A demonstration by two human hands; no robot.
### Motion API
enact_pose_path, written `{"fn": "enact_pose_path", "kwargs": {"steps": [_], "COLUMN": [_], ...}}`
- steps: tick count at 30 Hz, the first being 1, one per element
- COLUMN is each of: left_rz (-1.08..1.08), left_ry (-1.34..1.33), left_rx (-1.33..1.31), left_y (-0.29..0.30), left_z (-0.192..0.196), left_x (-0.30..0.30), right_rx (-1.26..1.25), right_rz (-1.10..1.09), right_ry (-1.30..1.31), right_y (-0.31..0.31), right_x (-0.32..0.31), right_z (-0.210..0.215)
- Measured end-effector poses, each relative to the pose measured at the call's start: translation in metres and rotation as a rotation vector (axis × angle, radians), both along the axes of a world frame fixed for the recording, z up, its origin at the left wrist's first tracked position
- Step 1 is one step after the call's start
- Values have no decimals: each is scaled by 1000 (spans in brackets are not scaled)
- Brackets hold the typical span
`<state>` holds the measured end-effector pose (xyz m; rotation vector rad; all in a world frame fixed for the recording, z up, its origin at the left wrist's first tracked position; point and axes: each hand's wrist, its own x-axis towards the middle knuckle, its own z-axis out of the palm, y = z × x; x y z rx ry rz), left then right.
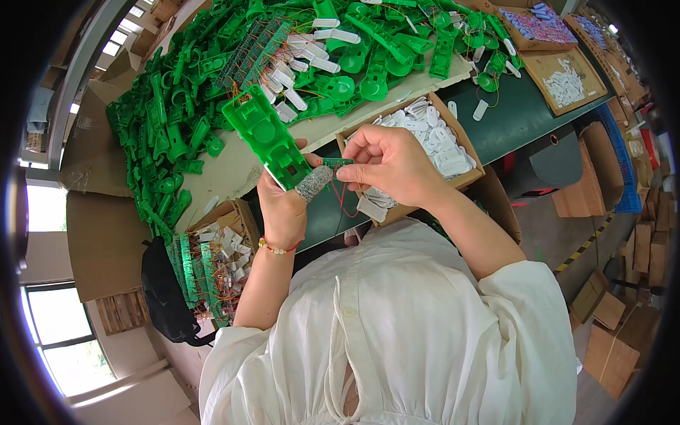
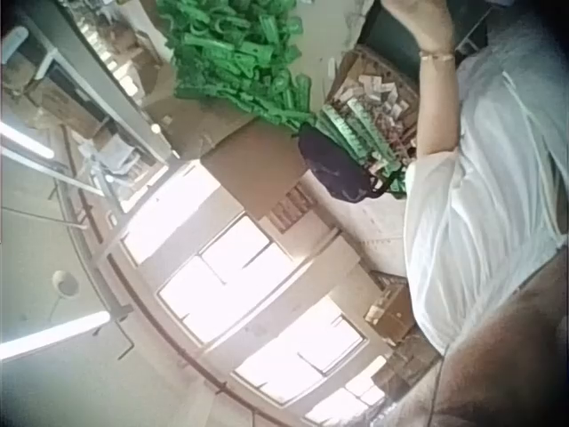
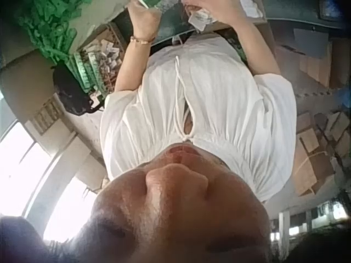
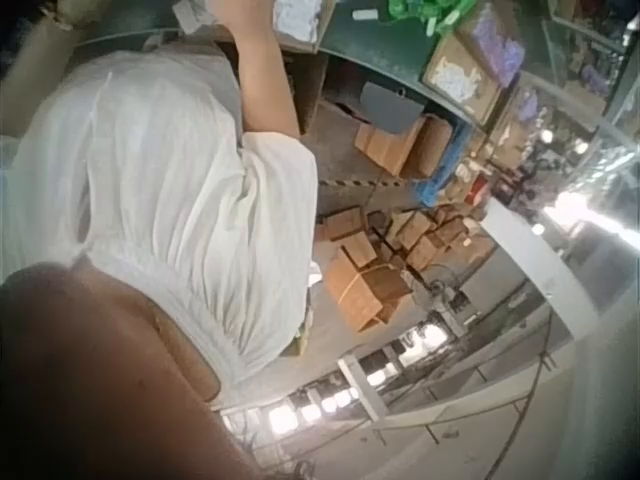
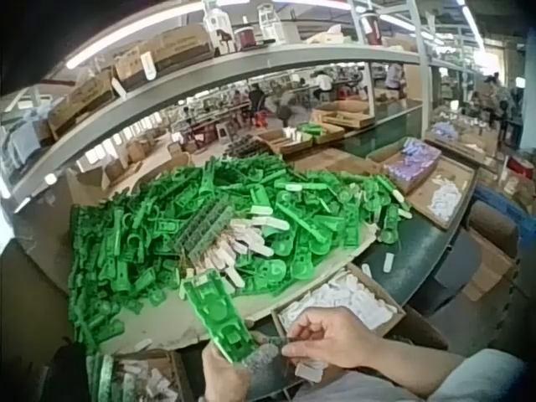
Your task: Assembling plastic lighting fixtures by inserting electronic components and wiring into green housings.
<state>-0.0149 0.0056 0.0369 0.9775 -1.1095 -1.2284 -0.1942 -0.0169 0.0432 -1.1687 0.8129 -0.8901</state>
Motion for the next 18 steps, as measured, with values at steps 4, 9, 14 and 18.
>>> {"fn": "enact_pose_path", "kwargs": {"steps": [4, 9, 14, 18], "left_rz": [82, 194, 19, -59], "left_ry": [-111, -378, -52, 365], "left_rx": [-54, -156, 31, 293], "left_y": [3, 5, -3, -3], "left_z": [1, 0, -11, -18], "left_x": [-3, -7, 5, 20], "right_rx": [-32, -434, -1062, -845], "right_rz": [-11, -153, -335, -286], "right_ry": [5, 337, 604, 406], "right_y": [0, 11, 13, 11], "right_x": [3, 11, 22, 18], "right_z": [-3, -4, -21, -20]}}
